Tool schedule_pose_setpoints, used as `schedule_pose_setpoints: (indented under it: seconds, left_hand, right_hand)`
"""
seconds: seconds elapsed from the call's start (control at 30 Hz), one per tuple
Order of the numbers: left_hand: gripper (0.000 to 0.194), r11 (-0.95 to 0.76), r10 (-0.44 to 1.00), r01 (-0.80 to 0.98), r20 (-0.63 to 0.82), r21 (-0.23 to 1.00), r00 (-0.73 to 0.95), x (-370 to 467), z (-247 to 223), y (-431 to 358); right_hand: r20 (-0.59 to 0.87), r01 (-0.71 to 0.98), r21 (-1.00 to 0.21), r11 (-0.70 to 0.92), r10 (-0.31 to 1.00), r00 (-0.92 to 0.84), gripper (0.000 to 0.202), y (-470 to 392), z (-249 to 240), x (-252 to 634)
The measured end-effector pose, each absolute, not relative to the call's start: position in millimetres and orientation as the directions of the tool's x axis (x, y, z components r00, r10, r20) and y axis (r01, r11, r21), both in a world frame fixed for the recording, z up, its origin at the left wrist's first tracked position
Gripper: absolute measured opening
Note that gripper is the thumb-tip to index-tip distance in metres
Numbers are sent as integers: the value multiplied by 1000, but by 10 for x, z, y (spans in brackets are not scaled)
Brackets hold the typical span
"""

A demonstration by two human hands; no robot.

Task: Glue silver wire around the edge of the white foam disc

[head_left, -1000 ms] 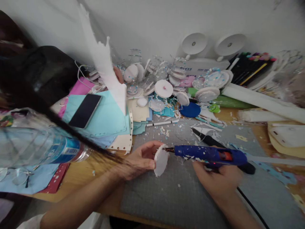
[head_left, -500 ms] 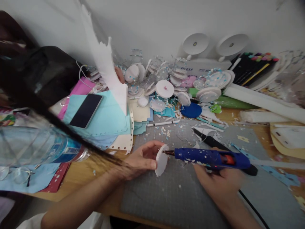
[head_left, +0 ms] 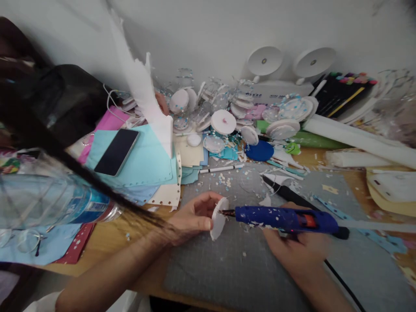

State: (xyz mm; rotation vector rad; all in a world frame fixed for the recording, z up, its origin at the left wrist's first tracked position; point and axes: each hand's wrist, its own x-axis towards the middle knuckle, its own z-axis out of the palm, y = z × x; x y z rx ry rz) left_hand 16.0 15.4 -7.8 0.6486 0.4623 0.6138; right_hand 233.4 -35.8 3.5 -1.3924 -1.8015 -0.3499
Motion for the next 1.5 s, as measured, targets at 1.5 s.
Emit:
schedule_pose_setpoints:
  seconds: [1.5]
  left_hand:
    - [52,703,625,-364,-286,612,726,168,-133,143]
  right_hand:
    - [677,755,-466,461,735,-31,17,-360,66,2304]
